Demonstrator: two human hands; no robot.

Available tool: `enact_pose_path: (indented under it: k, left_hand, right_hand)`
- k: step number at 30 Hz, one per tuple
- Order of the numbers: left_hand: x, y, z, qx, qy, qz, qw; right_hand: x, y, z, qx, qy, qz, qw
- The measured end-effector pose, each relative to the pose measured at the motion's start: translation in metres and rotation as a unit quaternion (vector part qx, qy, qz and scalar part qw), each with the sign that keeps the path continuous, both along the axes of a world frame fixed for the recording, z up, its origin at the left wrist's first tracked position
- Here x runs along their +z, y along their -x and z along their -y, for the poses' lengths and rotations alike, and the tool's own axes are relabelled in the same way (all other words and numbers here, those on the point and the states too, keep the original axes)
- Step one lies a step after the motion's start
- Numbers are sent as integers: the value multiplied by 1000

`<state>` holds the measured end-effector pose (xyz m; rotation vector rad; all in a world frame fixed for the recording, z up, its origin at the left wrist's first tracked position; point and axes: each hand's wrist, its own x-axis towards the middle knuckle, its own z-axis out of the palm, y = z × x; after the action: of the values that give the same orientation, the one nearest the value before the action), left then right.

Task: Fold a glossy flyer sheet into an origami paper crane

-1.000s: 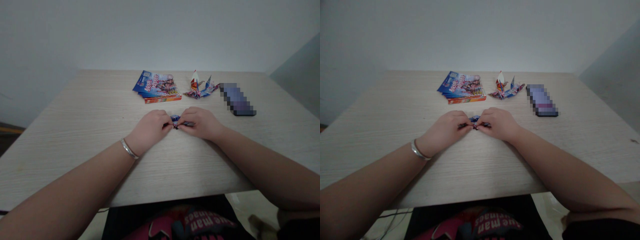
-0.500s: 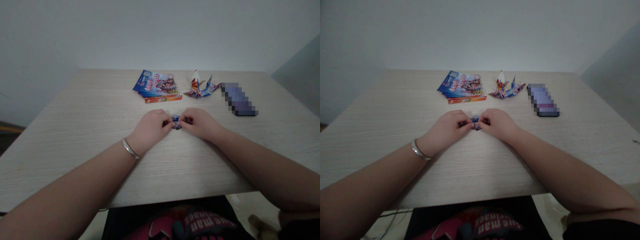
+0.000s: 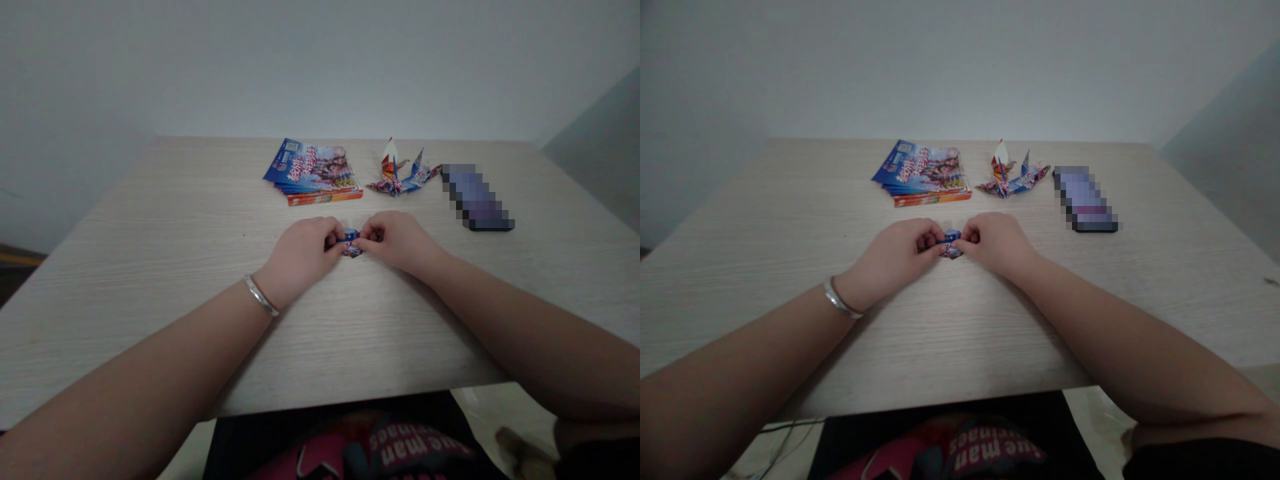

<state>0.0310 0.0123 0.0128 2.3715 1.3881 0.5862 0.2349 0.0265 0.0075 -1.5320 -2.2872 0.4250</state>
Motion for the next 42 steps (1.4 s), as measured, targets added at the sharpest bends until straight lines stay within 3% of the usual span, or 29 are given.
enact_pose_path:
  k: [13, 21, 27, 34, 42]
  left_hand:
    - [0, 2, 1, -13, -35, -45, 998]
    - [8, -5, 7, 18, -27, -99, 995]
    - [11, 1, 6, -61, -71, -127, 987]
    - [13, 7, 1, -159, -159, -209, 952]
    - [13, 2, 5, -158, -164, -242, 943]
  right_hand:
    - [4, 3, 0, 17, -20, 65, 998]
    - [5, 3, 2, 30, -44, 79, 995]
    - [10, 1, 3, 31, -36, 100, 994]
    - [7, -6, 0, -11, -44, 76, 996]
    - [9, -4, 1, -19, -49, 87, 995]
